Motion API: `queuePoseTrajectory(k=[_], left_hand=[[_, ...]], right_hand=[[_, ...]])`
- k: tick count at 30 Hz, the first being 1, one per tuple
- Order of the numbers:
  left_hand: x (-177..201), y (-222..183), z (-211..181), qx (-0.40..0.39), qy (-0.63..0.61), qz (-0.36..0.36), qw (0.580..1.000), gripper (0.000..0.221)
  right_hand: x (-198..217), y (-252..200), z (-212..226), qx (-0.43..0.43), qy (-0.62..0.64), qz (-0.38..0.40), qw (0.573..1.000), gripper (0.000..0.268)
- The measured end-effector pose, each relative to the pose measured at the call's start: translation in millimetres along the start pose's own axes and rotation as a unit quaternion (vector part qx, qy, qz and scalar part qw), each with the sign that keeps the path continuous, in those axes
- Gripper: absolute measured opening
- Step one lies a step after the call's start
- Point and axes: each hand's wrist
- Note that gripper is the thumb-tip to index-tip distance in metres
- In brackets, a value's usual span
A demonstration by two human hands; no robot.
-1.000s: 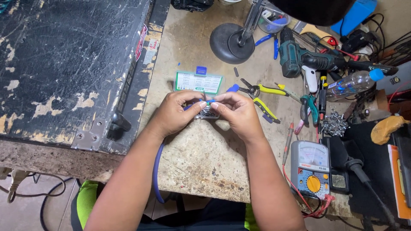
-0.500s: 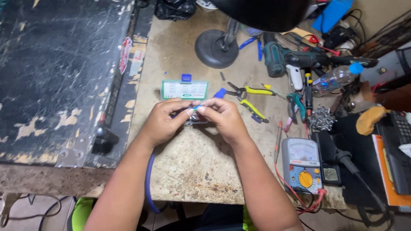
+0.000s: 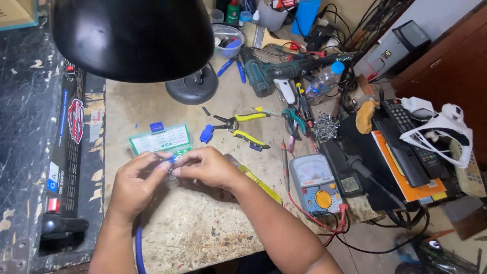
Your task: Stripping a blue wire and using a small screwdriver to secure it into a terminal block, followed by organizing small electronic components.
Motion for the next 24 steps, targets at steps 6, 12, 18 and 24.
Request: queuePoseTrajectory(k=[6,12,18,24], left_hand=[[-9.5,8.4,13.0,0.035,0.006,-0.072,0.997,0.015],[-8.7,12.3,41.0,0.151,0.004,-0.181,0.972,0.014],[19.4,10.3,-20.7,0.353,0.083,-0.085,0.928,0.041],[50.7,10.7,-75.0,0.436,0.067,-0.03,0.897,0.02]], right_hand=[[16.5,16.0,-20.8,0.082,-0.079,-0.076,0.991,0.022],[-60.3,28.9,69.1,0.165,-0.073,-0.135,0.974,0.025],[-191.1,165.6,127.0,0.091,0.097,0.02,0.991,0.028],[-287.6,257.1,148.6,0.072,0.143,0.038,0.986,0.029]])
Point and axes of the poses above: each hand's wrist, its own y-axis towards the middle knuckle, its own x-axis out of the back of the hand, z = x × y, and after that the axes turned 6 degrees about y, right-handed
